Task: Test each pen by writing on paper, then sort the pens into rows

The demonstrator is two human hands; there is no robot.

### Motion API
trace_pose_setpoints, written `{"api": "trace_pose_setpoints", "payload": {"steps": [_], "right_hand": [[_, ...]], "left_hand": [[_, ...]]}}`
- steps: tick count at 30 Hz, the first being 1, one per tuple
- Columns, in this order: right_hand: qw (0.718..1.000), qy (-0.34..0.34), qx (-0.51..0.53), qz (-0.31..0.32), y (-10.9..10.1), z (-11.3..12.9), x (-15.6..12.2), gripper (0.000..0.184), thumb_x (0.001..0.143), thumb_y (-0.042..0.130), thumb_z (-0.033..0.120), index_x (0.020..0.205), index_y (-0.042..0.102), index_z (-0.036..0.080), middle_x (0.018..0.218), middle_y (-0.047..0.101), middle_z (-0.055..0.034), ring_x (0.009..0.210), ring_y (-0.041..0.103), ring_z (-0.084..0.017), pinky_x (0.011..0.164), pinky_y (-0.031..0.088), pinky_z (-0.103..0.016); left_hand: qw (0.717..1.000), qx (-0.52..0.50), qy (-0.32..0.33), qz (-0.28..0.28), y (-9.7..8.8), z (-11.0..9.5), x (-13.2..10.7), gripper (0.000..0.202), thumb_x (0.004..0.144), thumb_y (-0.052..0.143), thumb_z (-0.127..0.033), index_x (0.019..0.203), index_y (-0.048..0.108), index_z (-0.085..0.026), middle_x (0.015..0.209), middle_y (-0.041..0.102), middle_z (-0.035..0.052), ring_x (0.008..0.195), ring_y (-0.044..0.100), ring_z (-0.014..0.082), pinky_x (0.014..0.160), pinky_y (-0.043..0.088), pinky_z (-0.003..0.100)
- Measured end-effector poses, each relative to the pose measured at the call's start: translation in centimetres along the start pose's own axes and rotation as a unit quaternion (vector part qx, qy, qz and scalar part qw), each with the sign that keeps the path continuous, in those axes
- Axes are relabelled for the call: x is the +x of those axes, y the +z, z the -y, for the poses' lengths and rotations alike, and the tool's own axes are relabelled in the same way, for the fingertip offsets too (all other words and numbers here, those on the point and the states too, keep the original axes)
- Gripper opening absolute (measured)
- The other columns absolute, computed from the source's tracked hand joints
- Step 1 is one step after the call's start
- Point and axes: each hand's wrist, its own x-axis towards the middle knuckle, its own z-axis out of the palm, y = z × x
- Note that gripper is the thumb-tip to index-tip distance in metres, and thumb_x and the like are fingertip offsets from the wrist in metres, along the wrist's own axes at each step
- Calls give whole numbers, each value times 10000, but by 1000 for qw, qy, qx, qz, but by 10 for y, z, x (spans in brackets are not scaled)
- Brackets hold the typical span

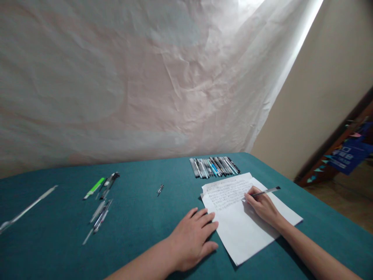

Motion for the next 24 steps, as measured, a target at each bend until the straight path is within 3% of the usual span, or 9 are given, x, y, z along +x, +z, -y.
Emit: {"api": "trace_pose_setpoints", "payload": {"steps": [24], "right_hand": [[1000,-1,12,-1,0,0,0,186,733,480,340,619,476,192,528,462,31,480,411,-116,470,335,-238]], "left_hand": [[1000,3,0,-4,3,1,1,476,837,293,-491,1264,347,-287,1350,335,25,1235,270,238,1007,184,445]]}}
